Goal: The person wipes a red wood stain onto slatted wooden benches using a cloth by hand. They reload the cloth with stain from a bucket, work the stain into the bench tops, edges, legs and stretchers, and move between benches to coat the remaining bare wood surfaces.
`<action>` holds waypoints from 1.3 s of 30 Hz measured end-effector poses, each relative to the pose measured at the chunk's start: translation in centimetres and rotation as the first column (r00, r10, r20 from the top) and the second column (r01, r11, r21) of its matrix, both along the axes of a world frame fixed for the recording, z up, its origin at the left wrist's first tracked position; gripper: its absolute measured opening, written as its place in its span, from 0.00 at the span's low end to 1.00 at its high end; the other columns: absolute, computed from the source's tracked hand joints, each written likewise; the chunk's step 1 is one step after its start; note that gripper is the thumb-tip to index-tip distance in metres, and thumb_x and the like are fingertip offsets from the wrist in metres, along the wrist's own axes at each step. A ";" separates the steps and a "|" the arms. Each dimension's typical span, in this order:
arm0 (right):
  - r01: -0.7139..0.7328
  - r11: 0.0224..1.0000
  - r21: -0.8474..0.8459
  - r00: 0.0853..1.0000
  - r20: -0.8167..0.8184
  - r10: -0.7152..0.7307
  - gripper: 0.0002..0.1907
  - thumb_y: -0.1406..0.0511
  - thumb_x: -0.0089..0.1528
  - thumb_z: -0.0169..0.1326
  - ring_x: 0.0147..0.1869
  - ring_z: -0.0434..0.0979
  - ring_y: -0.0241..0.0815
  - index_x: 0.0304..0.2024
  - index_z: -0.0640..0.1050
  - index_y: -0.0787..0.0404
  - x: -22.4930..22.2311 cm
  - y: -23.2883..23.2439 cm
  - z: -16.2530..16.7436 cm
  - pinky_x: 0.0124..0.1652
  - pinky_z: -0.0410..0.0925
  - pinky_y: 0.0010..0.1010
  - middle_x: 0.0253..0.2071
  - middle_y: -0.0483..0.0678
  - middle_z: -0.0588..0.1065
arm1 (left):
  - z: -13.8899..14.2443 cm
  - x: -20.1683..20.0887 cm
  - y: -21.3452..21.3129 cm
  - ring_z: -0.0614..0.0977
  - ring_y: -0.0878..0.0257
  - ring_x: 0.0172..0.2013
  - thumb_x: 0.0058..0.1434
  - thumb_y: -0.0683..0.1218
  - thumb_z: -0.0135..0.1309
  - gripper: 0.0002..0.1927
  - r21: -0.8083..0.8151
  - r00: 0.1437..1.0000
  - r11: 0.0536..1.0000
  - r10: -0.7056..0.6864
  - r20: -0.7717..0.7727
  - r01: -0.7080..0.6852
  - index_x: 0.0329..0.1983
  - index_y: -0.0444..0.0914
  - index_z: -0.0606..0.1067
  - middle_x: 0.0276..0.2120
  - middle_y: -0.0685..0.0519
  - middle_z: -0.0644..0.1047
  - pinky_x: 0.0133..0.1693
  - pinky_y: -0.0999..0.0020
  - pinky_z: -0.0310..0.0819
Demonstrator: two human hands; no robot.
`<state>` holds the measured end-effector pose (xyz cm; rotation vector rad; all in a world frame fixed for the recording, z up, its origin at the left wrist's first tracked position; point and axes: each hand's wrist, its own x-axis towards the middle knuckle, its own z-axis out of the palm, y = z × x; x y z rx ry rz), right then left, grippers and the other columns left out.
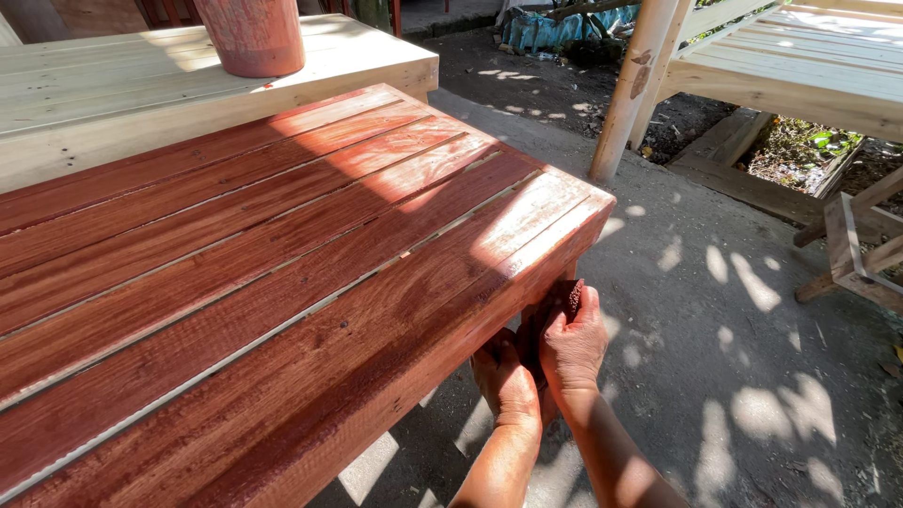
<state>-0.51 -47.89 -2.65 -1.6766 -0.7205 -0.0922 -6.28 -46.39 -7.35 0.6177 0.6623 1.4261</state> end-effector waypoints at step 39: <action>-0.040 0.963 0.265 0.998 -0.034 0.050 0.10 0.72 0.60 0.58 0.46 0.77 0.35 0.45 0.80 0.63 0.3 -4.2 -3.8 0.48 0.70 0.23 0.42 0.45 0.76 | -1.5 -2.2 -2.8 0.79 0.58 0.46 0.60 0.45 0.49 0.14 -0.260 0.966 0.940 -0.249 -0.073 0.222 0.48 0.39 0.76 0.45 0.51 0.78 0.50 0.64 0.74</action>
